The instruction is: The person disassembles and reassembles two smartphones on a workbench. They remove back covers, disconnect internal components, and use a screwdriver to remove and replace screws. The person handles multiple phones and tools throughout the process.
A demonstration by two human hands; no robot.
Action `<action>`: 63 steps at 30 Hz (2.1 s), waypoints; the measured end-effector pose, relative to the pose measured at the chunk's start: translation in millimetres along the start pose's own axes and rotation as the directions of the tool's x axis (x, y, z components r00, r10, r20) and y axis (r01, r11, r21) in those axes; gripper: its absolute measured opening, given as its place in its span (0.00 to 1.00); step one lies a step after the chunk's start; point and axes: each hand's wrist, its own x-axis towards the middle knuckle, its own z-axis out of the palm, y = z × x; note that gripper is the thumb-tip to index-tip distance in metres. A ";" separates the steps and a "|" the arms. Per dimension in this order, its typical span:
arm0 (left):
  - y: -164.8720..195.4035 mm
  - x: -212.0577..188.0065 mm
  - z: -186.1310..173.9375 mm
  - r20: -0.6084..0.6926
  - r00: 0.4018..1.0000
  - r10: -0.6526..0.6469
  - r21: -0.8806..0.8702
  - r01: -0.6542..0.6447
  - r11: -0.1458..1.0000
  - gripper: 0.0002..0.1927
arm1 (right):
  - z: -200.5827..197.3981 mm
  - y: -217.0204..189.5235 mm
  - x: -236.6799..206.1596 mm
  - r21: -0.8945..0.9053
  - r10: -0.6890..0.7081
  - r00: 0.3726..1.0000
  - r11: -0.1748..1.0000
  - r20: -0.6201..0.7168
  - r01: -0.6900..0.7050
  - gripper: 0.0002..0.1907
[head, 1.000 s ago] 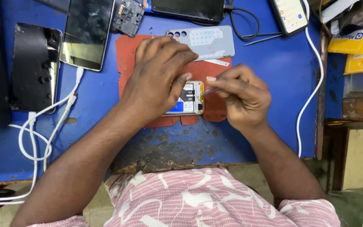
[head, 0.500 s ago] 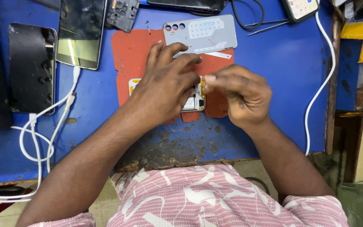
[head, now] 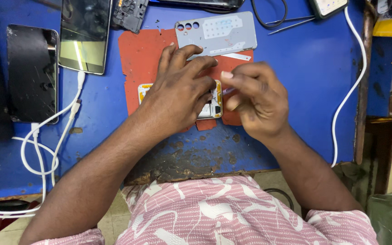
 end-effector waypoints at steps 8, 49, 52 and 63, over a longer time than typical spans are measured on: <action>2.8 1.5 2.0 -0.005 1.000 0.015 -0.003 -0.015 1.000 0.07 | -3.5 -1.8 -1.6 -0.020 -0.035 0.999 0.999 -0.022 0.035 0.23; -36.4 28.6 -6.6 -0.344 0.937 0.053 0.206 0.020 0.978 0.02 | -16.4 3.3 -5.6 -0.070 -0.072 0.972 0.996 -0.225 0.058 0.19; -29.1 17.2 -28.0 -0.328 0.944 -0.016 0.089 0.048 0.995 0.01 | -10.4 1.0 -1.9 0.025 -0.025 0.979 0.999 -0.205 0.031 0.17; -6.4 -2.2 -29.2 0.047 0.991 0.126 0.076 -0.130 0.989 0.04 | 1.0 3.5 10.4 -0.056 -0.088 0.994 0.995 -0.066 0.084 0.14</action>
